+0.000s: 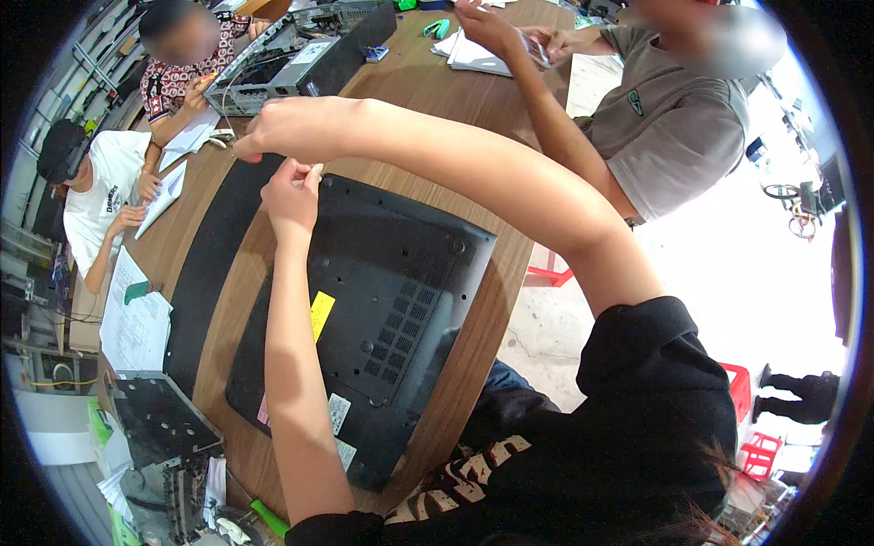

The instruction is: The person uses a screwdriver to remove screws from the bottom of a laptop, then pulls out a modular component from the side of the device.

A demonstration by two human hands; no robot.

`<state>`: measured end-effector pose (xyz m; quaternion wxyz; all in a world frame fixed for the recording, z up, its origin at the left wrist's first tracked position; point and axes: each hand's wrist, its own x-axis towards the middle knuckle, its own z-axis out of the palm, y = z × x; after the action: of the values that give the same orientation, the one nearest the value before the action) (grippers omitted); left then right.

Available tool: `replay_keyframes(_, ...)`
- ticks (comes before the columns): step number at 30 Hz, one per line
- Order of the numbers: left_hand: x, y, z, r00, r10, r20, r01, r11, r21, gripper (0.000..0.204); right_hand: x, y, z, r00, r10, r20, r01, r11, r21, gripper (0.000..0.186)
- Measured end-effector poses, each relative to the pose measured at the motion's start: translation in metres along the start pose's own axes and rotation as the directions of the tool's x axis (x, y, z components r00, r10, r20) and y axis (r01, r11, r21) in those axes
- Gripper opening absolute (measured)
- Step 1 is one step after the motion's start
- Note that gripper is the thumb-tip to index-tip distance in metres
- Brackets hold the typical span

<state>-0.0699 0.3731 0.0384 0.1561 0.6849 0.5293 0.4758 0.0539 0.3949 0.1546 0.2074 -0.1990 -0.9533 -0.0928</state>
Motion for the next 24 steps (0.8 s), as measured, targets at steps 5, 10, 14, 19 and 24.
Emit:
replay_keyframes(5, -0.001, -0.001, 0.001, 0.999, 0.043, -0.005, -0.043, 0.996, 0.081, 0.012, -0.004, -0.012, -0.009, 0.990, 0.137, -0.036, -0.131, 0.982, 0.139, 0.035)
replay_keyframes(10, -0.003, 0.001, 0.002, 0.998, 0.049, -0.025, -0.049, 0.999, 0.022, 0.005, 0.000, -0.019, -0.010, 0.892, 0.441, -0.100, -0.447, 0.894, -0.044, 0.016)
replay_keyframes(14, -0.006, 0.003, 0.002, 0.999, 0.043, -0.008, -0.043, 0.998, 0.041, 0.007, 0.000, -0.013, -0.009, 0.899, 0.437, -0.032, -0.436, 0.899, 0.032, 0.015)
replay_keyframes(19, -0.003, 0.004, 0.002, 0.999, 0.039, 0.035, -0.038, 0.998, -0.043, 0.010, -0.006, -0.001, -0.009, 0.889, 0.447, -0.105, -0.445, 0.895, 0.040, 0.011)
replay_keyframes(24, 0.004, 0.007, -0.003, 0.990, 0.075, 0.119, -0.059, 0.989, -0.133, 0.014, -0.009, 0.005, -0.009, 0.905, 0.415, -0.093, -0.400, 0.904, 0.149, 0.013)
